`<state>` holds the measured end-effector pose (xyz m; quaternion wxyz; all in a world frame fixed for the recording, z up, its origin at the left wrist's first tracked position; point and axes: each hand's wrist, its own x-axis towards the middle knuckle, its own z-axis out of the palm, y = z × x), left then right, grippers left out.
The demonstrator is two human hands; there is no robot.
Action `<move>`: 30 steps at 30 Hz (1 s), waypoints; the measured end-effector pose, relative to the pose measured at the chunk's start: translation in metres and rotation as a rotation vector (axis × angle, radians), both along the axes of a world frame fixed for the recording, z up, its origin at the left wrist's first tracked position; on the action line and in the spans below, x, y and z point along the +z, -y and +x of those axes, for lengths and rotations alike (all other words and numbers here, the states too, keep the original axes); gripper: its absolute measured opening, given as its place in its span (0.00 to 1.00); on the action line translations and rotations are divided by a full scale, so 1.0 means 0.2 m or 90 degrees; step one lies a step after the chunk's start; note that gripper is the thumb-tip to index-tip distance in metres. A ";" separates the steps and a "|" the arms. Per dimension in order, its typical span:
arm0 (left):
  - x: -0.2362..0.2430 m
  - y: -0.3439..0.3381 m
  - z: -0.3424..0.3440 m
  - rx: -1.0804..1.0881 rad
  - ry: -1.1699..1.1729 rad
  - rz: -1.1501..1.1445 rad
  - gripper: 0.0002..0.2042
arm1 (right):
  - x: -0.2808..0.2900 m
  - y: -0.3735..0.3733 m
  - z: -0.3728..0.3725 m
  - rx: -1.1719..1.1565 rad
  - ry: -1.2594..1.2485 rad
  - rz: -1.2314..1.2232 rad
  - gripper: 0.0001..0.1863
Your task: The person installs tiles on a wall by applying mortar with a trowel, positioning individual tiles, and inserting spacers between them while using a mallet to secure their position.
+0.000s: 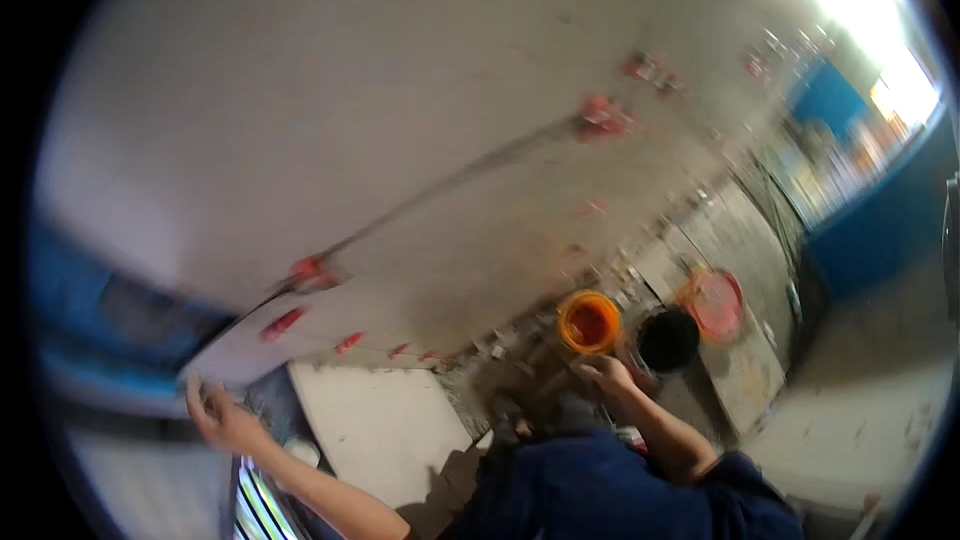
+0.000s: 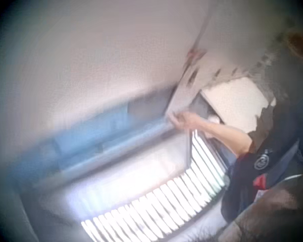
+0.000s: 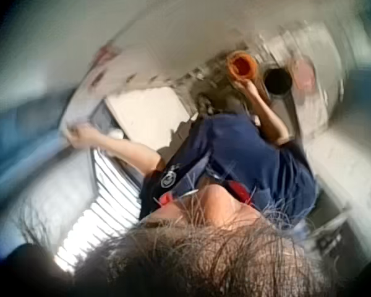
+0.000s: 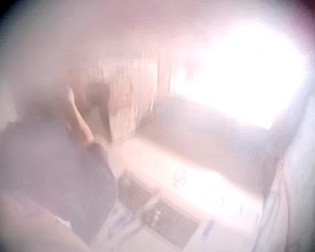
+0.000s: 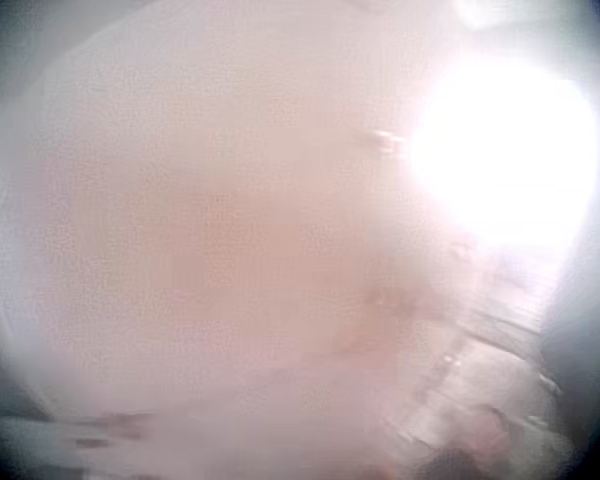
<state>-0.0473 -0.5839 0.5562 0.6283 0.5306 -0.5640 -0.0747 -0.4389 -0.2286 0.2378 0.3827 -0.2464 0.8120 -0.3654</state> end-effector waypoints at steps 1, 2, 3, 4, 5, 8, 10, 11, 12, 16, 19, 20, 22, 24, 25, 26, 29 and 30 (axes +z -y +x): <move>-0.17 -0.08 -0.19 -0.102 0.086 0.030 0.13 | 0.05 0.05 0.02 -0.051 0.113 0.077 0.23; -0.35 -0.18 -0.35 -0.252 0.043 0.147 0.12 | 0.24 0.12 0.06 -0.067 0.219 -0.002 0.23; -0.53 -0.30 -0.57 -0.407 -0.015 0.292 0.12 | 0.18 0.09 0.07 -0.077 0.196 -0.052 0.20; -0.70 -0.42 -0.73 -0.511 -0.046 0.439 0.12 | 0.22 0.11 0.11 -0.097 0.247 -0.173 0.18; -0.81 -0.60 -0.92 -0.594 -0.037 0.503 0.13 | 0.34 0.12 0.14 -0.096 0.288 -0.193 0.17; -0.93 -0.95 -1.19 -0.789 0.110 0.691 0.11 | 0.56 0.09 0.19 -0.040 0.111 -0.204 0.14; -1.02 -1.00 -1.23 -0.822 0.242 0.873 0.09 | 0.48 0.05 0.21 0.034 -0.039 -0.227 0.18; -1.06 -1.02 -1.25 -0.870 0.263 0.859 0.07 | 0.45 0.02 0.21 0.041 -0.017 -0.215 0.19; -1.09 -1.05 -1.27 -0.870 0.272 0.870 0.07 | 0.42 -0.01 0.20 0.050 0.004 -0.202 0.20; -1.24 -1.18 -1.37 -0.853 0.250 1.009 0.05 | 0.34 -0.23 0.04 0.077 0.214 -0.234 0.25; -1.36 -1.25 -1.39 -0.763 0.398 0.996 0.07 | 0.04 -0.45 -0.41 0.067 0.210 -0.128 0.25; -1.47 -1.25 -1.30 -0.725 0.442 0.967 0.08 | -0.10 -0.53 -0.65 0.008 -0.046 -0.153 0.22; -1.60 -1.30 -1.21 -0.608 0.404 1.013 0.09 | -0.53 -0.70 -1.11 -0.193 -0.242 0.123 0.22; -1.70 -1.31 -1.02 -0.552 0.422 1.025 0.08 | -0.73 -0.79 -1.57 -0.212 -0.554 0.318 0.27; -1.83 -1.26 -0.80 -0.604 0.544 0.981 0.08 | -0.85 -0.85 -1.79 -0.190 -0.587 0.356 0.26; -1.90 -1.24 -0.62 -0.643 0.661 0.936 0.13 | -0.96 -0.88 -1.94 -0.119 -0.706 0.448 0.24; -1.92 -1.31 -0.49 -0.589 0.825 0.867 0.12 | -1.28 -0.95 -2.24 -0.031 -0.311 0.549 0.21; -1.90 -1.35 -0.50 -0.572 0.829 0.880 0.12 | -1.33 -0.95 -2.27 0.053 -0.187 0.604 0.16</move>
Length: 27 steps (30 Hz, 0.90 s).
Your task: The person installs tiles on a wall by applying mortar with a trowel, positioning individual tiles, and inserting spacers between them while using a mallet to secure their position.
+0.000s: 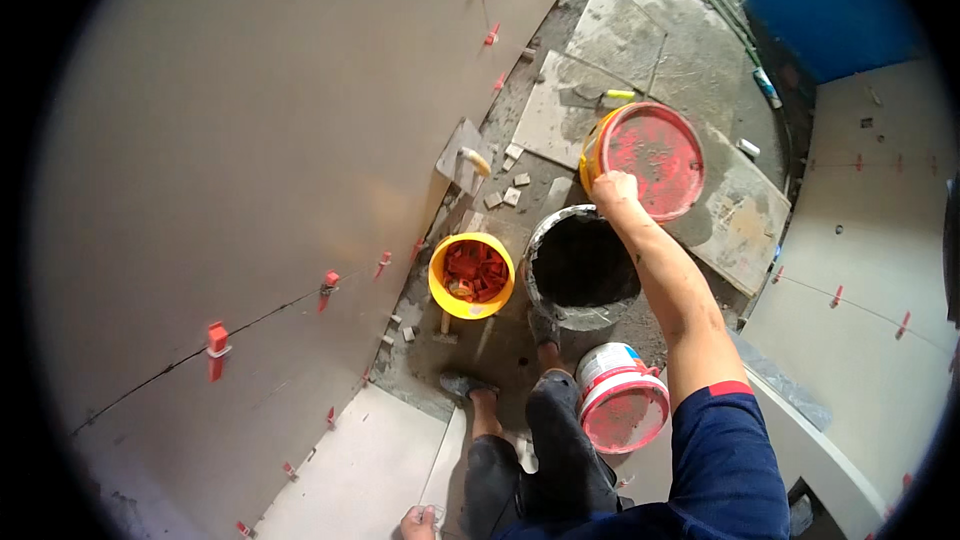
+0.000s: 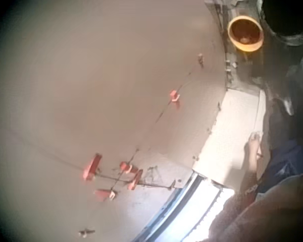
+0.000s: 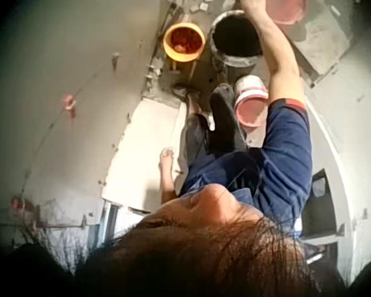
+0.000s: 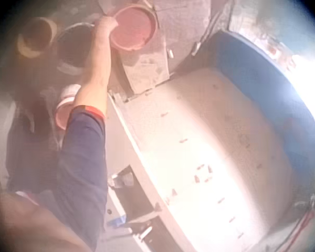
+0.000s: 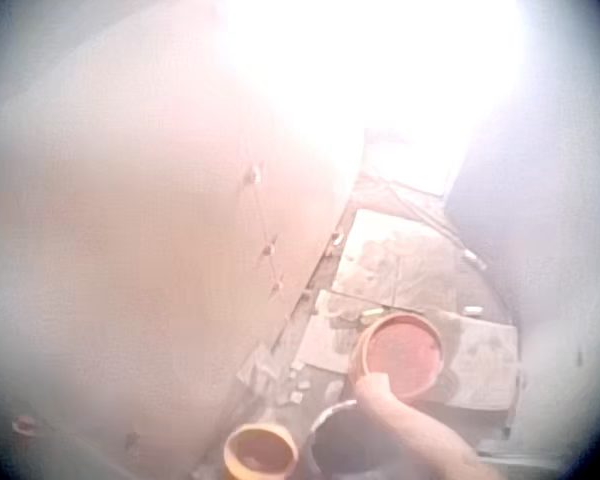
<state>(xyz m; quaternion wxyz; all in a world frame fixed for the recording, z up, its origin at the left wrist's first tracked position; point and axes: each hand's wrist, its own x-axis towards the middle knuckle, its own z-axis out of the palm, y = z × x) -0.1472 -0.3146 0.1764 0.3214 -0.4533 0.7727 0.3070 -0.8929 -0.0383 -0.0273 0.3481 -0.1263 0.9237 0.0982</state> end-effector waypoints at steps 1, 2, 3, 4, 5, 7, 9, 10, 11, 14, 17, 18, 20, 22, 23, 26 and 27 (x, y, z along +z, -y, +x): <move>0.01 -0.02 -0.02 0.068 0.052 0.005 0.12 | -0.05 0.00 0.00 0.018 -0.030 0.020 0.14; 0.06 -0.04 -0.07 0.137 0.105 0.013 0.12 | -0.10 -0.01 0.02 0.038 -0.060 0.042 0.13; 0.13 -0.09 -0.18 0.304 0.174 0.026 0.12 | -0.08 0.02 0.05 0.037 0.020 0.028 0.13; 0.29 -0.14 -0.58 0.352 0.214 0.078 0.13 | -0.04 0.00 0.08 0.026 0.095 0.026 0.13; 0.32 -0.16 -0.60 0.306 0.194 0.055 0.12 | -0.06 -0.08 0.15 -0.027 0.056 -0.049 0.14; 0.27 -0.16 -0.54 0.265 0.171 0.036 0.12 | -0.06 -0.20 0.28 -0.230 0.222 -0.100 0.15; 0.17 -0.15 -0.49 0.039 0.118 -0.105 0.12 | -0.02 -0.52 0.53 -0.422 0.240 -0.239 0.25; 0.14 -0.15 -0.51 0.038 0.115 -0.097 0.12 | -0.33 -0.79 0.76 -0.528 0.282 -0.277 0.24; 0.22 -0.19 -0.59 0.225 0.071 -0.045 0.09 | -0.13 -0.66 0.90 -0.641 0.381 -0.428 0.19; 0.19 -0.17 -0.60 0.344 0.005 0.033 0.09 | 0.16 -0.75 1.36 -0.891 0.377 -0.605 0.19; 0.18 -0.17 -0.61 0.353 -0.015 0.053 0.09 | 0.27 -0.74 1.55 -0.681 0.290 -0.498 0.24; 0.16 -0.15 -0.61 0.345 -0.010 0.059 0.09 | 0.29 -0.68 1.52 -0.608 0.217 -0.461 0.25; 0.13 -0.14 -0.62 0.247 0.028 0.056 0.09 | 0.05 -0.67 1.62 -0.520 0.132 -0.312 0.25; 0.15 -0.13 -0.63 0.256 0.040 0.058 0.09 | -0.04 -0.58 1.71 -0.557 0.094 -0.282 0.24; 0.16 -0.13 -0.67 0.262 0.033 0.059 0.09 | -0.10 -0.59 1.79 -0.581 0.067 -0.313 0.24; 0.17 -0.09 -0.62 0.241 0.034 0.069 0.08 | -0.11 -0.62 2.03 -0.598 0.051 -0.290 0.25; 0.17 -0.08 -0.59 0.262 0.016 0.076 0.08 | -0.08 -0.65 2.09 -0.593 0.053 -0.291 0.25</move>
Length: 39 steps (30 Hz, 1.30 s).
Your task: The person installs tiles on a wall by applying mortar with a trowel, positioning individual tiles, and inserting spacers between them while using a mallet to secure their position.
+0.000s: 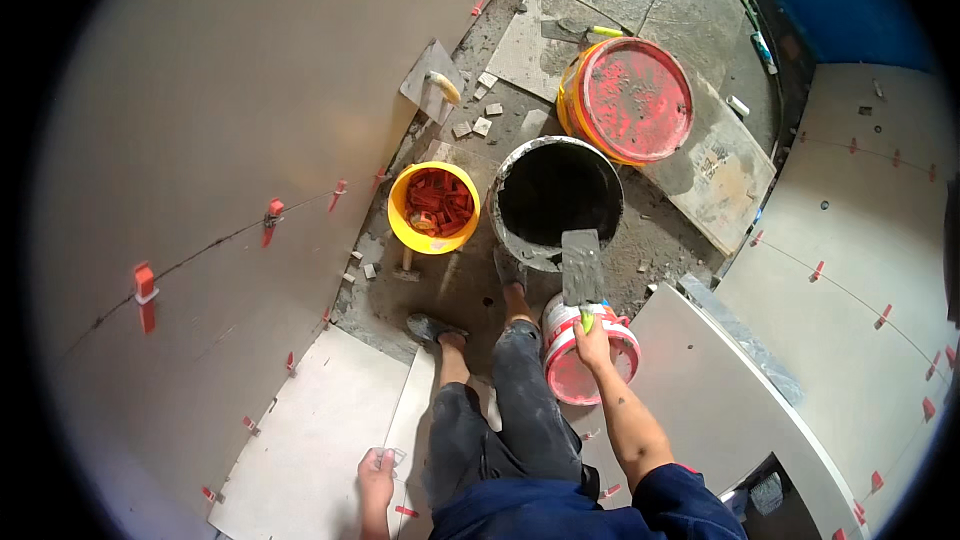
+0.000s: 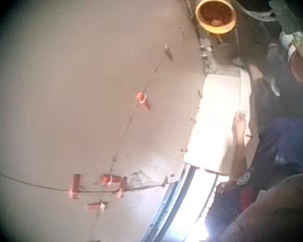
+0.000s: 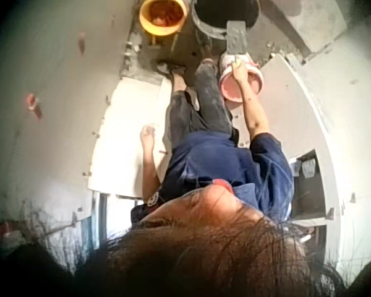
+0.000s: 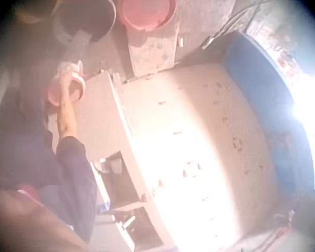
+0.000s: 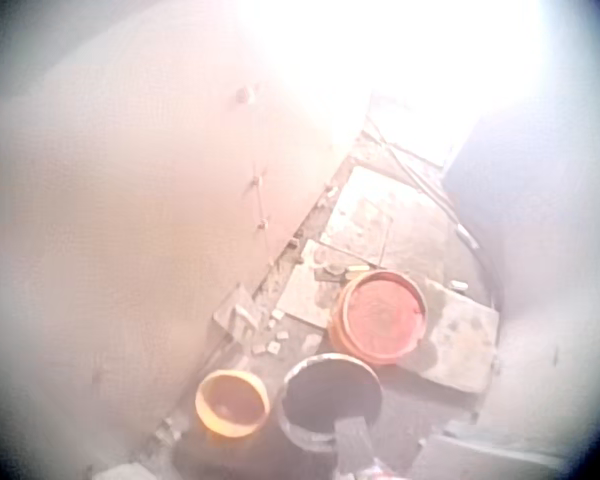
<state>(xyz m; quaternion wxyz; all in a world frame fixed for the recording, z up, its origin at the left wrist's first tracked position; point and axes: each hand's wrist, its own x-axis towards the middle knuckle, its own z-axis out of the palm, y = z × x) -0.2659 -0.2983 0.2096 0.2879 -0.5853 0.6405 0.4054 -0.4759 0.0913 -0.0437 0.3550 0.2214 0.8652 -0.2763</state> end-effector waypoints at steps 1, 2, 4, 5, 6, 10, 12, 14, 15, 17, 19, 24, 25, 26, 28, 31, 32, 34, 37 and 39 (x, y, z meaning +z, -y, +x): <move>0.00 0.01 0.02 0.022 -0.019 0.003 0.08 | 0.04 -0.03 0.05 0.006 -0.001 -0.001 0.25; -0.01 0.02 0.05 0.019 0.006 -0.003 0.08 | 0.10 -0.05 0.06 0.021 0.035 0.019 0.25; -0.01 0.03 0.06 0.018 0.010 -0.003 0.08 | 0.10 -0.17 0.14 -0.005 0.110 0.001 0.25; -0.01 0.03 0.08 0.018 0.015 -0.005 0.08 | 0.20 -0.18 0.12 0.063 0.066 0.018 0.27; -0.01 0.04 0.11 0.029 0.031 -0.008 0.09 | 0.28 -0.21 0.10 0.068 0.113 0.033 0.29; -0.02 0.06 0.21 0.066 -0.007 -0.013 0.10 | 0.47 -0.34 -0.03 0.101 0.041 0.120 0.36; 0.02 0.02 0.17 0.092 0.021 -0.015 0.10 | 0.66 -0.22 -0.40 0.301 0.020 0.161 0.29; -0.01 0.01 0.24 0.112 0.049 -0.019 0.10 | 0.49 -0.26 -0.67 0.534 -0.149 0.210 0.15; -0.09 0.01 0.39 0.098 0.027 -0.027 0.10 | 0.42 -0.20 -0.85 0.661 -0.159 0.282 0.12; -0.12 -0.02 0.47 0.097 0.010 -0.045 0.10 | 0.27 -0.01 -1.15 0.945 -0.231 0.383 0.11; -0.09 -0.04 0.32 0.178 -0.023 -0.045 0.09 | 0.00 0.14 -1.25 1.269 -0.193 0.659 0.12; -0.05 -0.19 0.37 0.207 -0.015 -0.140 0.09 | -0.33 0.43 -1.26 1.599 -0.058 0.453 0.12; -0.02 -0.23 0.39 0.213 0.000 -0.139 0.09 | -0.29 0.53 -1.20 1.604 -0.061 0.360 0.12; 0.01 -0.28 0.41 0.262 0.008 -0.124 0.09 | -0.22 0.58 -1.18 1.657 -0.064 0.307 0.13; -0.01 -0.34 0.52 0.261 -0.031 -0.095 0.08 | -0.21 0.63 -1.17 1.704 -0.093 0.257 0.14; -0.06 -0.37 0.55 0.254 -0.001 -0.114 0.09 | -0.16 0.67 -1.29 1.705 -0.086 0.164 0.11; -0.04 -0.38 0.47 0.311 -0.009 -0.121 0.12 | -0.11 0.71 -1.33 1.713 -0.089 0.168 0.11; -0.03 -0.39 0.51 0.286 -0.009 -0.132 0.12 | 0.09 0.83 -1.37 1.692 0.040 0.169 0.10; -0.01 -0.38 0.44 0.236 -0.016 -0.133 0.13 | 0.15 0.83 -1.41 1.686 0.057 0.161 0.11; 0.00 -0.38 0.42 0.203 0.010 -0.137 0.13 | 0.19 0.86 -1.44 1.667 0.085 0.165 0.11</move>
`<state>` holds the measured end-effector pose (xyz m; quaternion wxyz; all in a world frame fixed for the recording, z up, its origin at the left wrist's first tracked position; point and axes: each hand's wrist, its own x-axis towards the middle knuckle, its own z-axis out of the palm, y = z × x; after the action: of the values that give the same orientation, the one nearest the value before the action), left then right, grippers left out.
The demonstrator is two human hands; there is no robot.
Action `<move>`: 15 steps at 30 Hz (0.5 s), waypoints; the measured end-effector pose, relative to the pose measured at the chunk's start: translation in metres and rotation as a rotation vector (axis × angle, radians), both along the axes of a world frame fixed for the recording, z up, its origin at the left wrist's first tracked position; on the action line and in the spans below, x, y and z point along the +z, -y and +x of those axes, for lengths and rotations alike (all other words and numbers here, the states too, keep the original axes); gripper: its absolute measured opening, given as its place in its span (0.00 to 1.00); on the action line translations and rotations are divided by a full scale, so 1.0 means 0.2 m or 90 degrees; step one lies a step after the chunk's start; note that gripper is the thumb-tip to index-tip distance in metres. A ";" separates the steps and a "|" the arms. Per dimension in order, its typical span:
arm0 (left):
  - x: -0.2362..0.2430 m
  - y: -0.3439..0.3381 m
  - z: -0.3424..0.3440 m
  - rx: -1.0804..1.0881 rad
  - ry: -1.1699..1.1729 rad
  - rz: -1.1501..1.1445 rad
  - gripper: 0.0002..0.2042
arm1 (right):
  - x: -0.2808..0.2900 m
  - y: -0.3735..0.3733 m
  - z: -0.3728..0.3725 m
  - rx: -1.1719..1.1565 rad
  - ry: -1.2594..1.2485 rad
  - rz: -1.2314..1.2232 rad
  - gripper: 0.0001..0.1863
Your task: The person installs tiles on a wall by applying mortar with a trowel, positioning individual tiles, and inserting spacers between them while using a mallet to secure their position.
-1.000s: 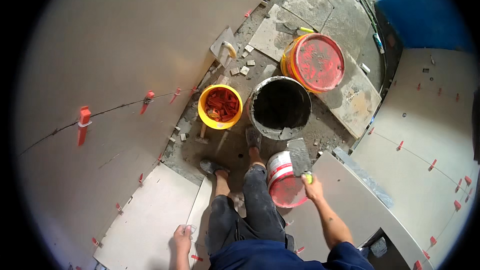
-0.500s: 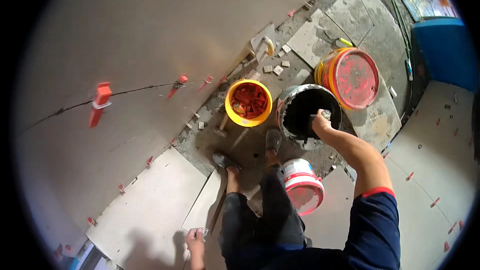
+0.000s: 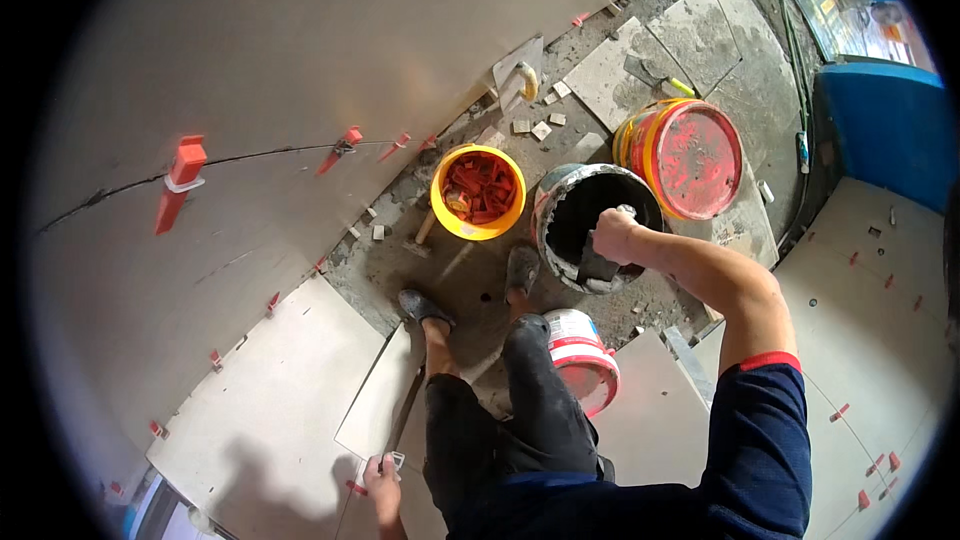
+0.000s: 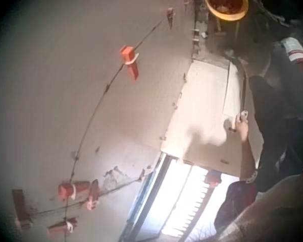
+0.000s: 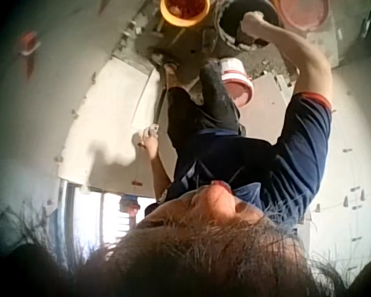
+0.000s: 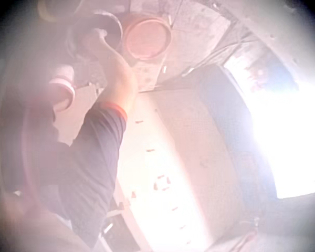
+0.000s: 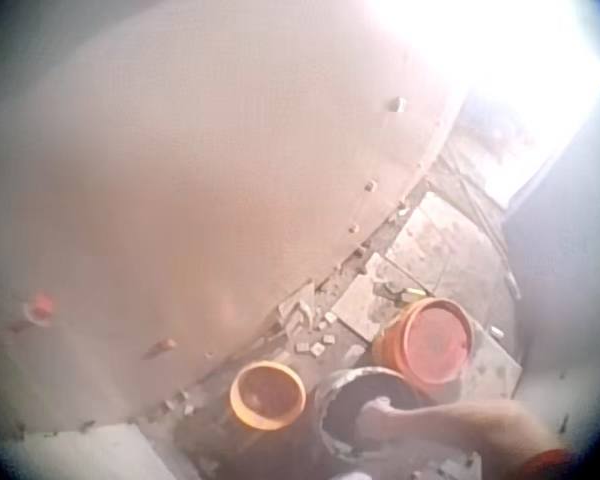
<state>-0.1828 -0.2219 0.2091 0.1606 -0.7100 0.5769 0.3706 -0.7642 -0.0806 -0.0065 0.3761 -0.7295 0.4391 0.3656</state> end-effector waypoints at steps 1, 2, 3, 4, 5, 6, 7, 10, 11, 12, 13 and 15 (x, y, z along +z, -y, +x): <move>-0.02 -0.01 0.04 0.019 -0.011 0.006 0.12 | 0.01 0.01 -0.01 -0.023 0.002 0.021 0.11; -0.02 -0.01 0.00 0.020 -0.014 0.004 0.12 | 0.02 0.01 -0.03 -0.021 -0.001 0.019 0.11; -0.01 0.00 -0.06 0.002 -0.026 -0.010 0.11 | 0.03 0.01 -0.05 -0.052 -0.008 0.022 0.11; 0.00 0.00 -0.09 -0.017 -0.038 -0.024 0.11 | 0.04 0.01 -0.08 -0.082 -0.015 0.024 0.12; -0.02 0.00 -0.05 0.033 -0.040 -0.003 0.11 | 0.01 -0.04 -0.11 -0.112 -0.002 0.021 0.13; 0.00 0.00 -0.05 0.040 -0.042 -0.013 0.11 | 0.03 -0.07 -0.14 -0.105 -0.002 0.012 0.13; 0.01 0.00 -0.06 0.044 -0.049 -0.019 0.11 | 0.05 -0.11 -0.17 -0.166 -0.030 0.011 0.13; 0.07 0.04 -0.11 0.041 -0.071 -0.043 0.10 | 0.15 -0.26 -0.24 -0.291 -0.053 -0.007 0.15; 0.09 0.06 -0.11 0.048 -0.067 -0.042 0.10 | 0.19 -0.31 -0.25 -0.360 -0.043 -0.011 0.16; 0.09 0.07 -0.11 0.058 -0.065 -0.041 0.11 | 0.23 -0.34 -0.26 -0.427 -0.033 -0.018 0.18; 0.10 0.07 -0.07 0.056 -0.070 -0.046 0.12 | 0.31 -0.33 -0.24 -0.468 -0.018 -0.043 0.19; 0.04 0.07 0.08 0.045 -0.066 -0.062 0.12 | 0.50 -0.27 -0.16 -0.526 0.002 -0.124 0.20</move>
<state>-0.1675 -0.2351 0.2175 0.0824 -0.7166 0.5765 0.3839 -0.7968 -0.0264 0.0934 0.4209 -0.5251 0.7263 0.1401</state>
